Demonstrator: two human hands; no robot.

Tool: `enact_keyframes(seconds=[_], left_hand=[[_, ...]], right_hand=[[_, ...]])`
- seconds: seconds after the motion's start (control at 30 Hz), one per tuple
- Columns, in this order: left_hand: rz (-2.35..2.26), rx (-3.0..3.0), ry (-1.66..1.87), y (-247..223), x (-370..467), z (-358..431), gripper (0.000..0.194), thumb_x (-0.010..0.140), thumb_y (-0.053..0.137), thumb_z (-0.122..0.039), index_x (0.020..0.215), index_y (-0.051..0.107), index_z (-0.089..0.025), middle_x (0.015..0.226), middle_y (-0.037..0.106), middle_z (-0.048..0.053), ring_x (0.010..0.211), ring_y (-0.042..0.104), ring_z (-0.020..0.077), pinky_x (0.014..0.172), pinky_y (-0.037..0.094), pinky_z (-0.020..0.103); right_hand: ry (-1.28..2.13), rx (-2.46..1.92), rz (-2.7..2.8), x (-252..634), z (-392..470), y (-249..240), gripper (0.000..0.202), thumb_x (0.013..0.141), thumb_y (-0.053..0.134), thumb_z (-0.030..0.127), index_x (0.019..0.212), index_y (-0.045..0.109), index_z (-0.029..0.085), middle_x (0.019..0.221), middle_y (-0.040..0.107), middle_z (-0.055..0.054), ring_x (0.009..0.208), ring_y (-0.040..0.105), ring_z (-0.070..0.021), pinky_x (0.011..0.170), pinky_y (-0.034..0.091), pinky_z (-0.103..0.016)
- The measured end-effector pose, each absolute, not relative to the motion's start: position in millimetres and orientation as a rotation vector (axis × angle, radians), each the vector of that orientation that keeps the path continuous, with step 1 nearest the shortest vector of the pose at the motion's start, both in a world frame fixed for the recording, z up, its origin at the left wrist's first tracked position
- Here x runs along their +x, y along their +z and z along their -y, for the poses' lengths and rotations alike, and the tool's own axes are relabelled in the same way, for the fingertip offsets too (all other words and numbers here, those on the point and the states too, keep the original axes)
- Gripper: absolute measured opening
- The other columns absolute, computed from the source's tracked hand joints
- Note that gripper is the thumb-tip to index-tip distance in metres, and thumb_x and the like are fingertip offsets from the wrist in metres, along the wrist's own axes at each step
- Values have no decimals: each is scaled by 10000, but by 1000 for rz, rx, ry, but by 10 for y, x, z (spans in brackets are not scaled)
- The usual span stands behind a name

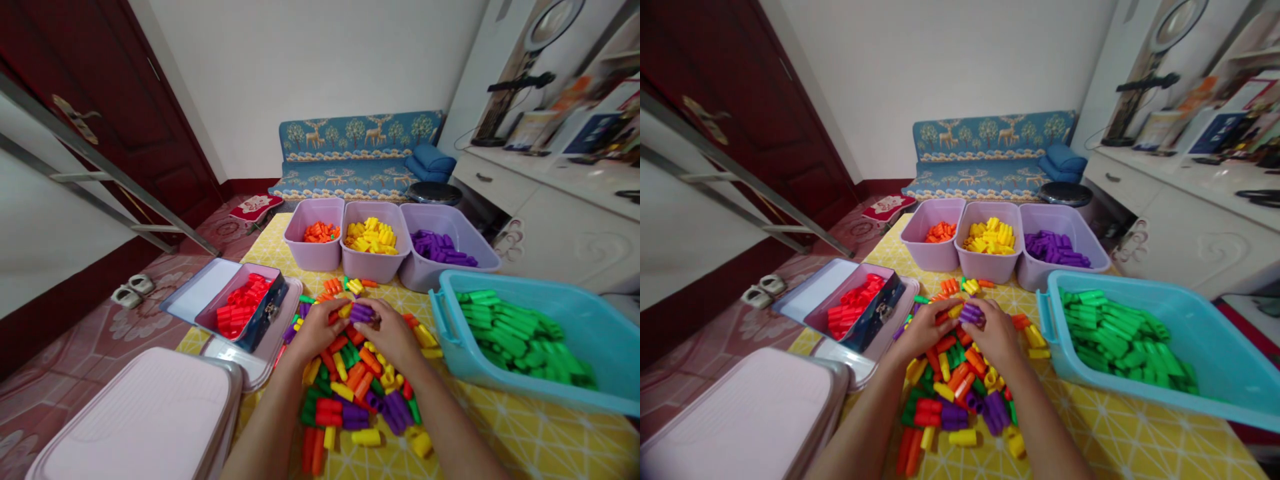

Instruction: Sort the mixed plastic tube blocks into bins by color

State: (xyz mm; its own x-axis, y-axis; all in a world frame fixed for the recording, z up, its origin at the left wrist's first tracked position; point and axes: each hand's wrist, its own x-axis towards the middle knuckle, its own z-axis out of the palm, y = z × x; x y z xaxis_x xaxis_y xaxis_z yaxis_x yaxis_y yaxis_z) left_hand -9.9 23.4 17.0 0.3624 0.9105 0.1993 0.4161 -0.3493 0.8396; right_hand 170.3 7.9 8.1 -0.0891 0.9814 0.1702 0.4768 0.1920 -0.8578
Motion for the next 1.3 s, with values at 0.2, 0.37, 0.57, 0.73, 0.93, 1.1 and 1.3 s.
enact_keyframes(seconds=[0.2,0.37,0.57,0.73,0.93,1.1,1.3], left_hand=[[-1203,1831,979,54,-30,-272,337,815,567,-146,1132,678,-174,1145,702,73,1082,641,219,987,478,361],[-1256,1875,996,-2,-12,-285,319,805,575,-143,1095,695,-199,1117,715,57,1065,649,218,976,482,362],[-1292,1898,976,8,-22,-280,278,839,575,-198,1089,698,-196,1108,717,66,1047,655,222,961,488,363],[-1332,1926,949,7,-12,-275,290,814,611,-191,1092,692,-195,1117,711,74,1055,647,228,961,480,373],[-1335,1985,947,10,-11,-270,286,796,650,-213,1077,698,-198,1079,715,71,1021,648,224,930,480,358],[-1322,2032,902,21,-9,-270,263,790,662,-230,1047,710,-204,1052,715,68,992,649,218,910,482,339],[-1323,2025,907,1,-10,-275,294,790,657,-225,1078,702,-189,1079,712,82,1010,646,230,914,479,344]], right_hand=[[1043,-1304,1447,1727,-104,57,310,731,635,219,1040,612,196,975,712,-50,810,681,-187,745,542,-325],[1287,-1226,1479,1810,-26,308,256,703,664,219,957,647,187,887,723,-42,776,683,-188,658,547,-289],[1014,-1037,962,1878,11,610,385,778,673,338,1138,590,228,1092,683,-73,901,686,-206,738,566,-319],[897,-942,900,1868,-41,554,437,837,611,378,1251,513,279,1360,533,-89,1171,586,-239,911,517,-389],[696,-1459,1537,1947,-133,167,231,773,602,256,986,679,207,1044,697,-89,991,637,-263,880,492,-424],[438,-1671,2072,1932,-85,172,340,698,604,134,1005,717,230,1022,703,-82,993,614,-285,893,454,-413],[347,-1748,2237,1813,-22,221,475,733,562,117,1186,656,223,1123,666,-84,1023,613,-266,896,443,-371]])
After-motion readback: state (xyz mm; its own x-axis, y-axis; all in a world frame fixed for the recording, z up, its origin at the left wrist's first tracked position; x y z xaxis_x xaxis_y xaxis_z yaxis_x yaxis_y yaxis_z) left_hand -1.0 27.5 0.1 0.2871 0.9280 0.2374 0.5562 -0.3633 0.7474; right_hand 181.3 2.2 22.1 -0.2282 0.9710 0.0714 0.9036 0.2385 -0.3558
